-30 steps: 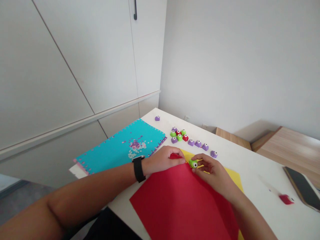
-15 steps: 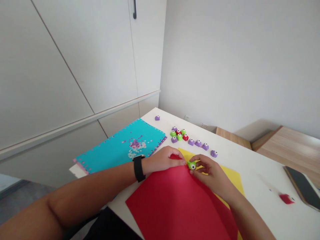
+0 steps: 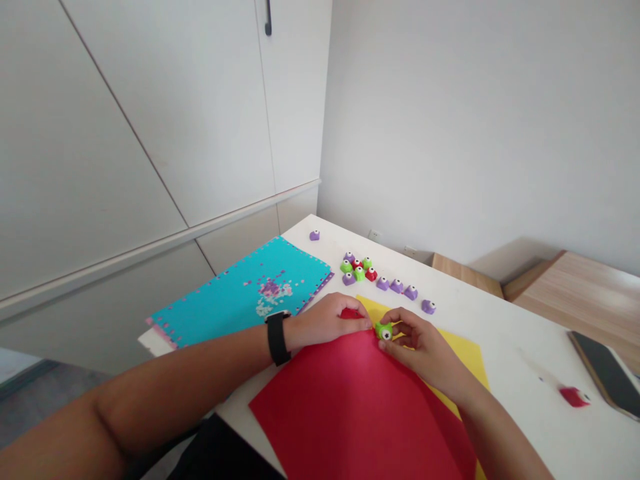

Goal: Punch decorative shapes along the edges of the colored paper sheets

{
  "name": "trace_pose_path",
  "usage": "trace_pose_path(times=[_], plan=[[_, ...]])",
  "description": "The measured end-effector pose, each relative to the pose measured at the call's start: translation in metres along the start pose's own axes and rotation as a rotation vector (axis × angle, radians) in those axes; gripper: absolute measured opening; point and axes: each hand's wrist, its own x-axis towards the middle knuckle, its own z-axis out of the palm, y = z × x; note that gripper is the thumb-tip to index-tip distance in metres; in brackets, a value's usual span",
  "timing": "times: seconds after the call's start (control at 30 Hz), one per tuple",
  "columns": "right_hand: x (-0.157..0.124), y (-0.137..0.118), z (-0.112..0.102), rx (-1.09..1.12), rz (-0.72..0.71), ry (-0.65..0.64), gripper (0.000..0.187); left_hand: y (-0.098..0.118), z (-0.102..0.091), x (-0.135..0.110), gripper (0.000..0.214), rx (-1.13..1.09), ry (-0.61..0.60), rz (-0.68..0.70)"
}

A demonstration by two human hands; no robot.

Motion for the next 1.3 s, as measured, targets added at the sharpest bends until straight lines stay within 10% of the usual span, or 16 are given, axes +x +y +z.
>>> trace_pose_path(times=[1.3], plan=[[0.005, 0.010, 0.003, 0.086, 0.094, -0.037, 0.032, 0.005, 0.002, -0.003, 0.025, 0.030, 0.046, 0.105]])
